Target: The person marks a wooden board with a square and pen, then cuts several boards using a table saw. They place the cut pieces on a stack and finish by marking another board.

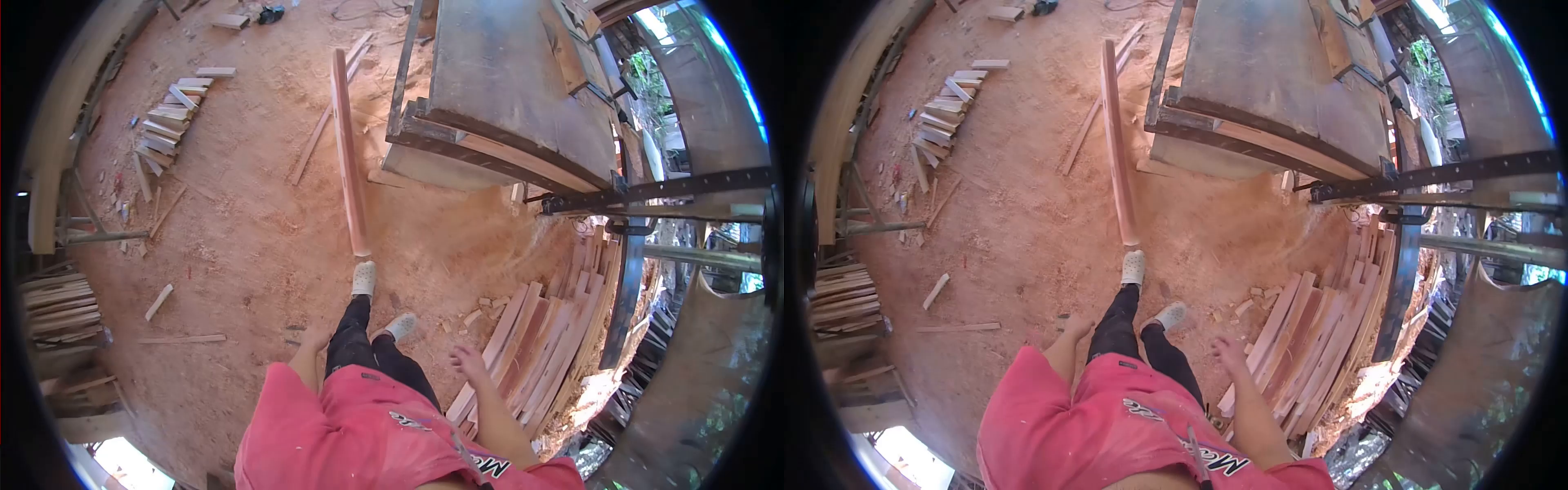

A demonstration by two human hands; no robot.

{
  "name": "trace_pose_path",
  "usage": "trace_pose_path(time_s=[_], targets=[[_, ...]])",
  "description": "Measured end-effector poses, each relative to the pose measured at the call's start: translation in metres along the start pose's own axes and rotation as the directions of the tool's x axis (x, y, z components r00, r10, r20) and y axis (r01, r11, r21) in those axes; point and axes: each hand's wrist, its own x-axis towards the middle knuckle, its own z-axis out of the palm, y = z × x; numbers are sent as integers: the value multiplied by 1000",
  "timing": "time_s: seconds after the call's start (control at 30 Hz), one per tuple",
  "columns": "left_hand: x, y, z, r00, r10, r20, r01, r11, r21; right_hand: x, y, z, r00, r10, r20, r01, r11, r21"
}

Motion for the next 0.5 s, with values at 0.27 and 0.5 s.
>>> trace_pose_path(time_s=[0.27,0.5], targets=[[-60,-10,-46,970,-200,139,228,945,-234,29,46,-91,998,-42,-36,47,986,160],[-67,-47,-22,976,-94,-198,53,978,-203,18,58,-118,981,-189,-39,193,951,240]])
